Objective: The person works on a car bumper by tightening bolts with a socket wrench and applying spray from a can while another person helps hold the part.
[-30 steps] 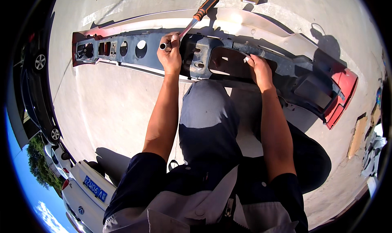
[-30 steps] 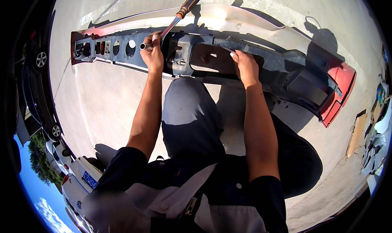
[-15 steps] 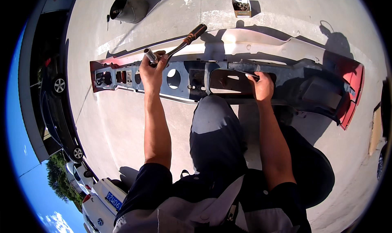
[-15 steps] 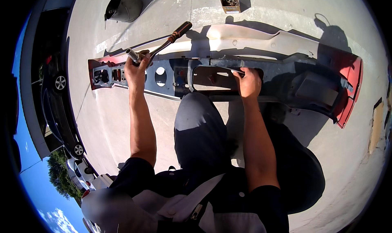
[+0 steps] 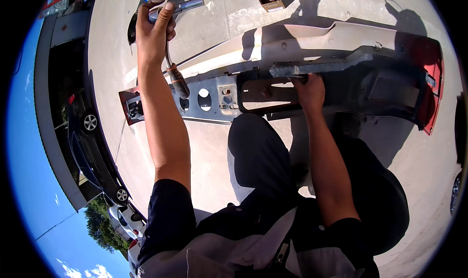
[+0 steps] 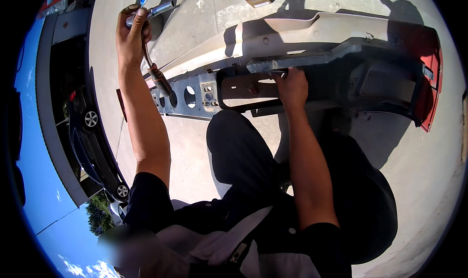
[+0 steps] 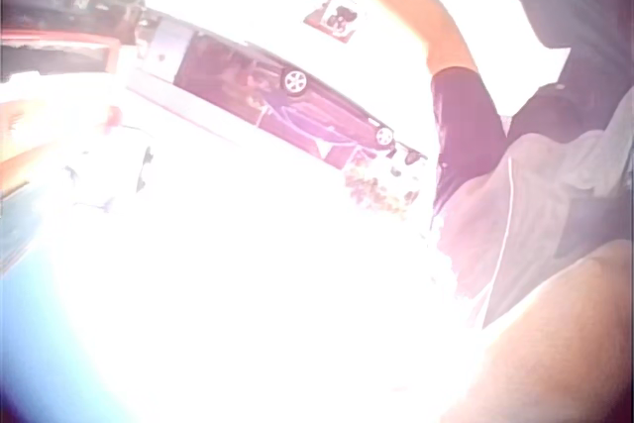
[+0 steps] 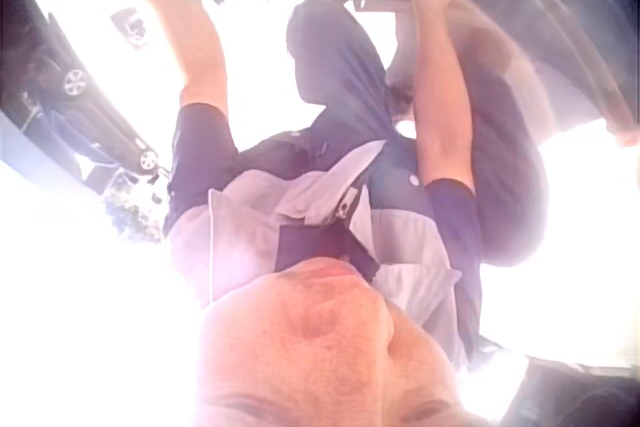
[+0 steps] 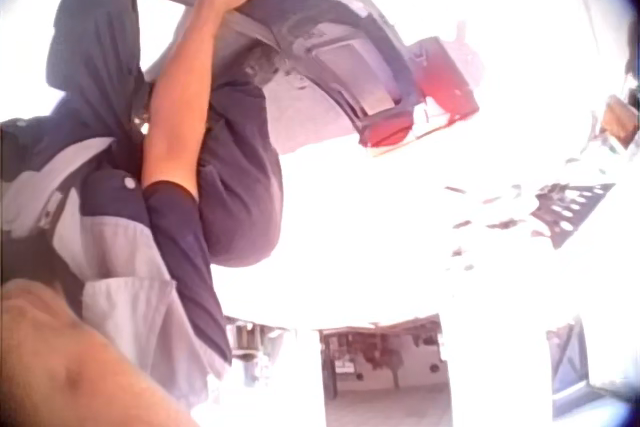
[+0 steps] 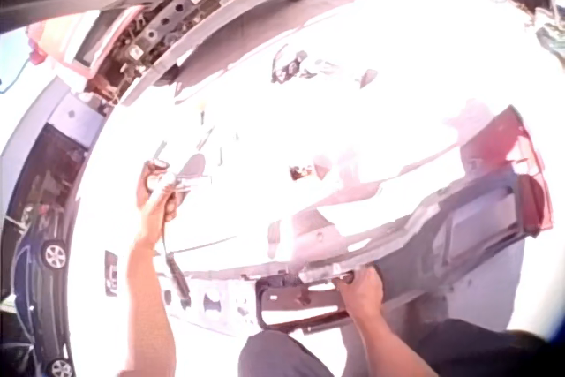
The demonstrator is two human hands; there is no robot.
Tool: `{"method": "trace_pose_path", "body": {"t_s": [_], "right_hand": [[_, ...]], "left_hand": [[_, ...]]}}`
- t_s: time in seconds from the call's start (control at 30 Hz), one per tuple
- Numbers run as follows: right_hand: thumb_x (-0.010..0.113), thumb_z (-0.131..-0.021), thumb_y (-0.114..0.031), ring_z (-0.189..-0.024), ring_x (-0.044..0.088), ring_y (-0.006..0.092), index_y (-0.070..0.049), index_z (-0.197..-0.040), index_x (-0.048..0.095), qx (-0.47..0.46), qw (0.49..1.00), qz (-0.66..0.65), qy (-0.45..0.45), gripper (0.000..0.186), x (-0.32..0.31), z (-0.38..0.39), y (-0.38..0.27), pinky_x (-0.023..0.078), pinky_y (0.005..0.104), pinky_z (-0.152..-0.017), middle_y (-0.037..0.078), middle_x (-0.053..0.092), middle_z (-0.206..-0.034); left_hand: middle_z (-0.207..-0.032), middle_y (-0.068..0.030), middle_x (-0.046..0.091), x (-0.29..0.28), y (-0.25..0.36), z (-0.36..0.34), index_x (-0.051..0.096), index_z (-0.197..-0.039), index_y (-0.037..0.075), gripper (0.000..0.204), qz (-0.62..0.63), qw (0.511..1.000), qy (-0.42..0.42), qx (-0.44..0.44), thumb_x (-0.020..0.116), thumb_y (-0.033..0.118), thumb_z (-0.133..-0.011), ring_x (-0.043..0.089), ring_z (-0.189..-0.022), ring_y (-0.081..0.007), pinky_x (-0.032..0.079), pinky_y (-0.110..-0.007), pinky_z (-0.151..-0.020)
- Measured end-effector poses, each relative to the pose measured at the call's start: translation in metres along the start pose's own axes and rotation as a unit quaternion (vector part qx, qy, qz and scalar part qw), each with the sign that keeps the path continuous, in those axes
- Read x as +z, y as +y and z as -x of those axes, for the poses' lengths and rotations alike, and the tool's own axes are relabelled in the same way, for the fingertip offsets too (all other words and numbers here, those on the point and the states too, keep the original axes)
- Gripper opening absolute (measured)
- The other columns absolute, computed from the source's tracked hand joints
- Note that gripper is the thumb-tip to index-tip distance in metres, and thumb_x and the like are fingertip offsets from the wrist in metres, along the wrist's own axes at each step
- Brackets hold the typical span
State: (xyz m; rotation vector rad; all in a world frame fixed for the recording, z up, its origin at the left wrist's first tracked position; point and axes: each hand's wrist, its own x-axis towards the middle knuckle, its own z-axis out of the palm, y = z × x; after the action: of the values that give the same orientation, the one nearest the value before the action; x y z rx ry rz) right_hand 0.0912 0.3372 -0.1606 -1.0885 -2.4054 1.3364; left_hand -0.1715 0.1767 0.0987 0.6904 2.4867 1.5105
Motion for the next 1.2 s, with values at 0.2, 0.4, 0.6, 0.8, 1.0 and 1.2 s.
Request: {"method": "trace_pose_path", "body": {"t_s": [0.2, 0.4, 0.6, 0.8, 1.0, 1.2], "right_hand": [[0.08, -0.079, -0.034, -0.093, 0.067, 0.0378, -0.006, -0.1, 0.072, 0.029, 0.999, -0.01, -0.04, 0.036, 0.001, 0.0, -0.01, 0.055, 0.0454, -0.079, 0.016, 0.067, -0.104], [0.078, -0.081, -0.039, -0.094, 0.067, 0.0367, -0.006, -0.101, 0.072, 0.043, 0.996, 0.045, -0.056, 0.039, 0.002, -0.001, -0.008, 0.055, 0.044, -0.079, 0.016, 0.068, -0.102], [0.077, -0.081, -0.039, -0.095, 0.067, 0.0355, -0.006, -0.103, 0.073, 0.06, 0.994, 0.017, -0.089, 0.039, -0.002, -0.002, -0.007, 0.055, 0.0426, -0.081, 0.017, 0.07, -0.099], [0.078, -0.08, -0.038, -0.092, 0.069, 0.0366, -0.006, -0.1, 0.074, 0.068, 0.993, -0.028, -0.097, 0.038, 0.005, -0.008, 0.001, 0.056, 0.0419, -0.079, 0.017, 0.072, -0.099], [0.08, -0.078, -0.038, -0.088, 0.07, 0.0369, -0.006, -0.094, 0.076, 0.111, 0.981, -0.076, -0.139, 0.036, 0.002, -0.015, 0.003, 0.057, 0.043, -0.076, 0.018, 0.073, -0.092], [0.079, -0.079, -0.038, -0.086, 0.07, 0.0374, -0.005, -0.093, 0.076, 0.101, 0.985, -0.084, -0.109, 0.036, 0.01, -0.01, 0.006, 0.056, 0.044, -0.075, 0.019, 0.072, -0.09]], "left_hand": [[-0.079, -0.0137, 0.067, 0.091, -0.053, -0.011, 0.068, -0.098, 0.001, 0.059, -0.428, 0.832, -0.347, -0.067, 0.075, 0.058, -0.083, 0.064, -0.072, -0.0215, 0.048, -0.035, -0.065], [-0.077, -0.011, 0.068, 0.13, -0.065, -0.026, 0.069, -0.095, 0.001, 0.058, -0.47, 0.726, -0.473, -0.171, 0.07, 0.058, -0.085, 0.063, -0.069, -0.024, 0.049, -0.039, -0.069], [-0.087, -0.0061, 0.067, 0.131, -0.08, -0.029, 0.068, -0.104, 0.005, 0.054, -0.399, 0.744, -0.51, -0.165, 0.068, 0.056, -0.089, 0.059, -0.077, -0.0189, 0.048, -0.036, -0.074], [-0.099, -0.0087, 0.067, 0.12, -0.108, -0.011, 0.066, -0.115, 0.007, 0.056, -0.37, 0.81, -0.443, -0.099, 0.067, 0.058, -0.09, 0.062, -0.095, -0.024, 0.047, -0.04, -0.089], [-0.105, -0.0152, 0.068, 0.128, -0.109, 0.001, 0.066, -0.115, 0.007, 0.06, -0.44, 0.825, -0.341, -0.098, 0.063, 0.061, -0.09, 0.062, -0.09, -0.0271, 0.048, -0.04, -0.084], [-0.095, -0.0165, 0.068, 0.12, -0.123, 0.004, 0.068, -0.109, 0.003, 0.057, -0.392, 0.863, -0.315, -0.046, 0.06, 0.057, -0.092, 0.06, -0.084, -0.0258, 0.047, -0.04, -0.081]]}}
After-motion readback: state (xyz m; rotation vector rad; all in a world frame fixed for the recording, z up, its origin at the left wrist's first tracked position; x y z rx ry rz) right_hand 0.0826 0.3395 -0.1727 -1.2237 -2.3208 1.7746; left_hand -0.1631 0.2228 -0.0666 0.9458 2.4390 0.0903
